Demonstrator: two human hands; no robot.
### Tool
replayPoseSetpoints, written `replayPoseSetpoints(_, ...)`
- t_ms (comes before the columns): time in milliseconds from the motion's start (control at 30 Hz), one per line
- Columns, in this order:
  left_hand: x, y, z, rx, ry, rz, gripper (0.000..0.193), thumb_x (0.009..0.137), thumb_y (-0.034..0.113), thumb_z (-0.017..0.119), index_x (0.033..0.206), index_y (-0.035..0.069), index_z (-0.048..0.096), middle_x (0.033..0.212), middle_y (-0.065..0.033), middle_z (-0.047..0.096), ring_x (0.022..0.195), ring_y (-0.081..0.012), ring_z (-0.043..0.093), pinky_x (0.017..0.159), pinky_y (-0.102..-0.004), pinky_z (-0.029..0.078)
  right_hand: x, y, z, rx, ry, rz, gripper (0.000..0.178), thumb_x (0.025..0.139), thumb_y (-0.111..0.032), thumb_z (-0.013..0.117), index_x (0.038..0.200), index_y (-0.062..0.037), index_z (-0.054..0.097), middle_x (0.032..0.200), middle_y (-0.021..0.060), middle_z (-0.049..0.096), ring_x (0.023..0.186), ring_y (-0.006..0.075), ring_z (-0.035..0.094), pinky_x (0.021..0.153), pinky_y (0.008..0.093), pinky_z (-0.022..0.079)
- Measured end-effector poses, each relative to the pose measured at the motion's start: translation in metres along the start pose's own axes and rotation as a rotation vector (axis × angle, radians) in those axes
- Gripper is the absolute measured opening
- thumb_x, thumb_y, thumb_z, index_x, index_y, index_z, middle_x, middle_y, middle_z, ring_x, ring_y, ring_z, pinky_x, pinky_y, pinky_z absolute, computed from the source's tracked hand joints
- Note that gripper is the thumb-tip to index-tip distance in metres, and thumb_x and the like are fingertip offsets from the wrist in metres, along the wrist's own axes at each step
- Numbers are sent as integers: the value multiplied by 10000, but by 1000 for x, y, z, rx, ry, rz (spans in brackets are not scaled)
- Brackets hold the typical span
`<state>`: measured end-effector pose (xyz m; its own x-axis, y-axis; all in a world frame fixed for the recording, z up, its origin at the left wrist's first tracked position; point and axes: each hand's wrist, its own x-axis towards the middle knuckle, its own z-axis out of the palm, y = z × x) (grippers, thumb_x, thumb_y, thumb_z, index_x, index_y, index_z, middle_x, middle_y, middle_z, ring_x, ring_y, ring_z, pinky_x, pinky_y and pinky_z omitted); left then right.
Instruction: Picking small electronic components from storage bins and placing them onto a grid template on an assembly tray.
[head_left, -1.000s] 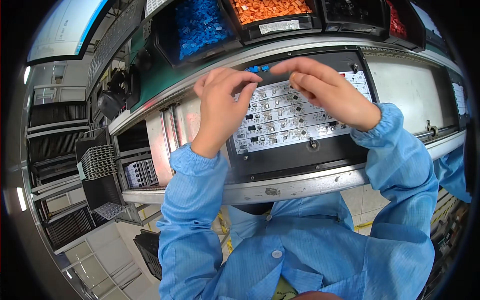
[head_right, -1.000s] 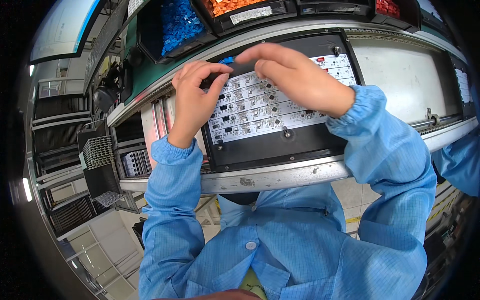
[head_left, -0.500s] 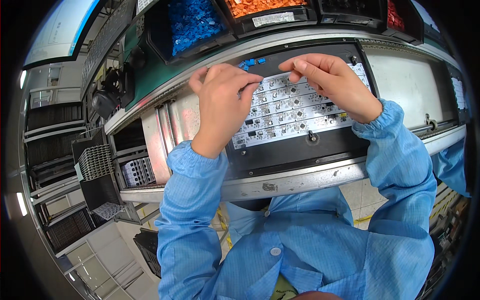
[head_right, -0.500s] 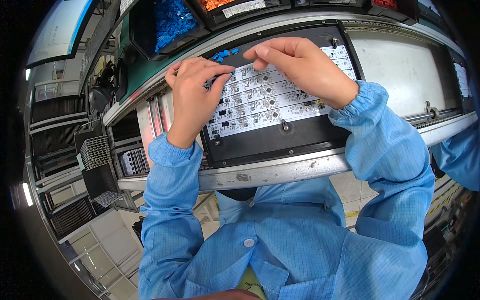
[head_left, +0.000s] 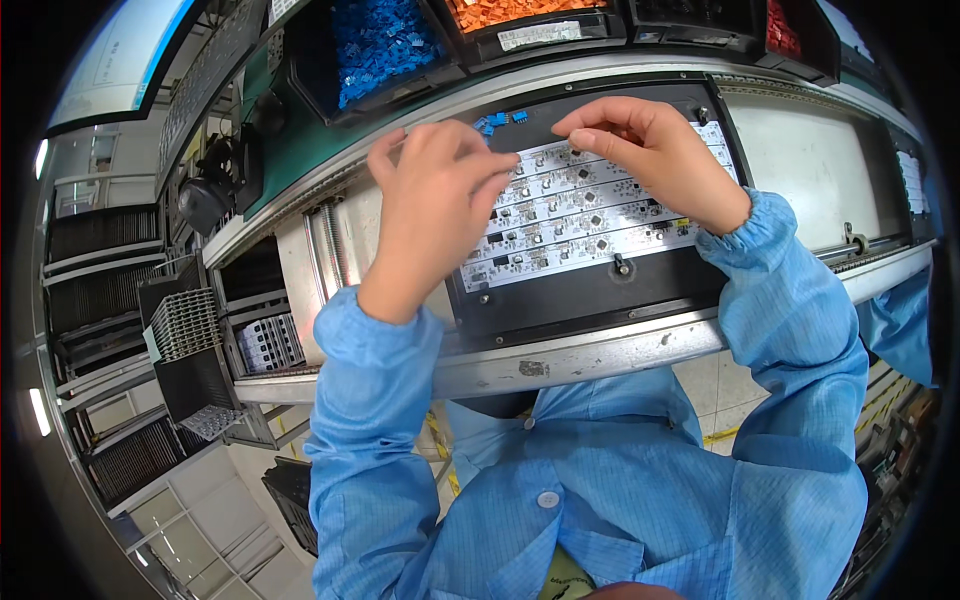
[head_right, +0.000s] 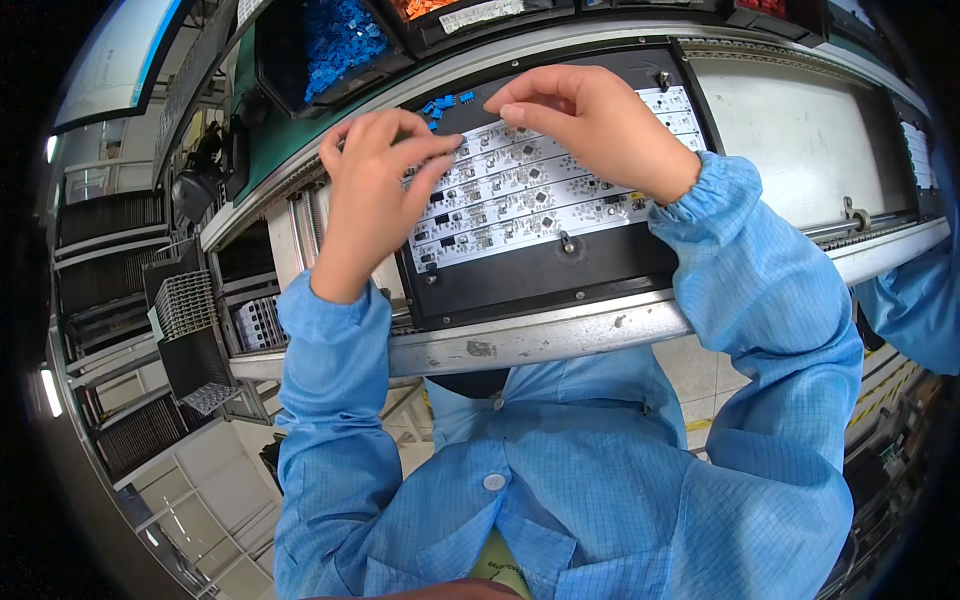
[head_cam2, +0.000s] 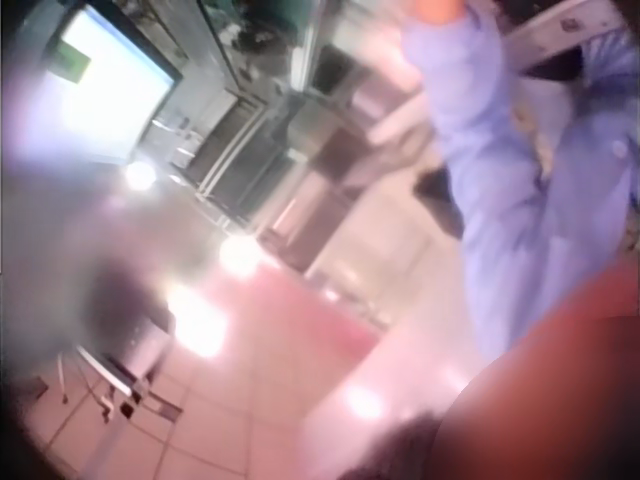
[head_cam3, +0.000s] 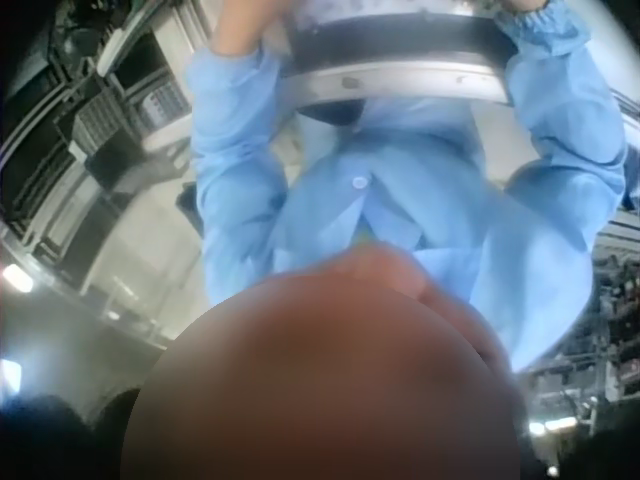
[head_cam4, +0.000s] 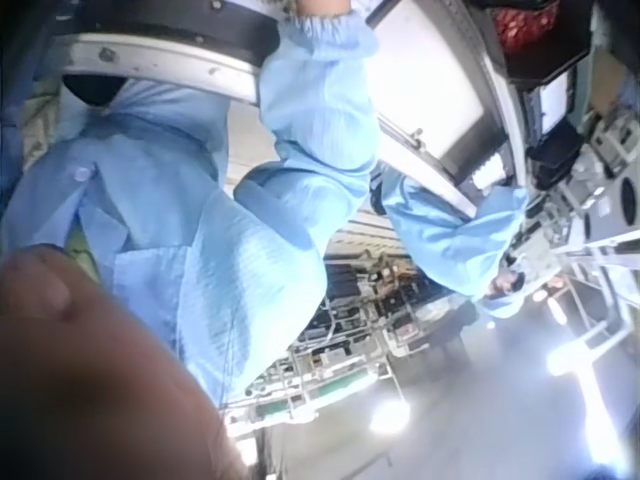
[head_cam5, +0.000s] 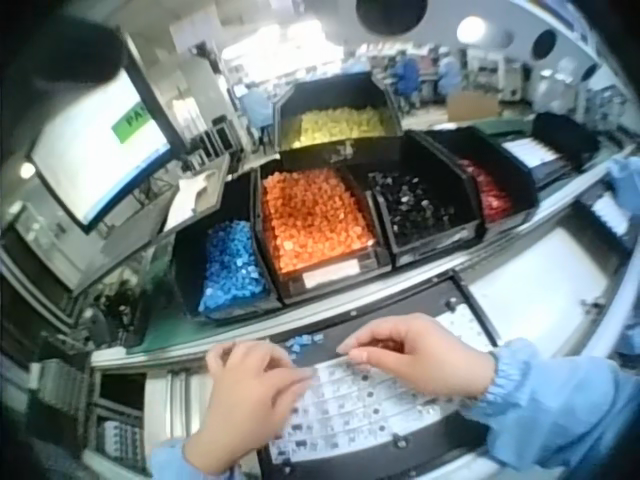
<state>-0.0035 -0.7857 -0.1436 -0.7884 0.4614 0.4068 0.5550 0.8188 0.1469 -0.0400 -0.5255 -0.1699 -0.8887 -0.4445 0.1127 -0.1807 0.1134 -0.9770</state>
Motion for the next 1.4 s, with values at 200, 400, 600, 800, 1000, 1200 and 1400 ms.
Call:
replayPoseSetpoints(200, 2, -19, -2, -27, -44, -95, 158, 874, 147, 774, 1028, 175, 791, 1010, 7, 705, 1101, -226, 632, 1085, -503, 291, 12, -13, 15, -523, 32, -182, 185, 948, -121, 759, 1117, -45, 756, 957, 97, 744, 751, 157, 664, 690, 300, 541)
replayPoseSetpoints(400, 1, -16, 9, -59, 15, -62, 134, 874, 122, 767, 999, 167, 779, 980, 4, 710, 1097, -220, 627, 1084, -516, 294, 21, 12, 17, -719, 99, -397, 138, 924, -134, 761, 1036, -56, 747, 944, 108, 726, 835, 311, 710, 724, 402, 566)
replayPoseSetpoints(600, 1, -11, 14, -35, -5, -83, 161, 884, 107, 760, 1041, 139, 745, 971, -9, 701, 1041, -227, 624, 1071, -502, 322, 20, 9, 22, -772, 113, -406, 125, 912, -143, 765, 1014, -76, 739, 951, 91, 718, 844, 307, 704, 730, 402, 569)
replayPoseSetpoints(800, 0, -12, 16, -19, 26, -92, 176, 950, 136, 725, 1124, 138, 757, 974, -15, 686, 1026, -214, 638, 1053, -421, 313, 19, 11, 23, -836, 119, -434, 105, 907, -137, 761, 1002, -96, 742, 944, 70, 709, 842, 297, 699, 718, 407, 566)
replayPoseSetpoints(1000, 2, -10, 14, -50, 115, -102, 92, 901, 176, 778, 987, 186, 809, 923, 15, 664, 1011, -201, 624, 1047, -470, 310, 17, 8, 22, -876, 104, -454, 113, 883, -123, 758, 996, -112, 754, 937, 56, 697, 870, 291, 696, 718, 409, 570)
replayPoseSetpoints(1200, 2, -8, 13, -71, 151, -103, 65, 891, 220, 807, 952, 200, 820, 875, 32, 716, 992, -184, 646, 1048, -480, 303, 12, 0, 17, -1032, 44, -527, 165, 867, -111, 740, 1025, -103, 785, 932, 47, 697, 870, 291, 695, 725, 410, 572)
replayPoseSetpoints(1400, 1, -4, 16, -172, 155, -71, 74, 883, 164, 798, 948, 195, 816, 887, 29, 736, 1034, -189, 658, 1072, -494, 303, 0, -10, 7, -574, -10, -207, 207, 977, -88, 675, 1162, -92, 769, 1036, 39, 727, 835, 175, 658, 761, 312, 550)
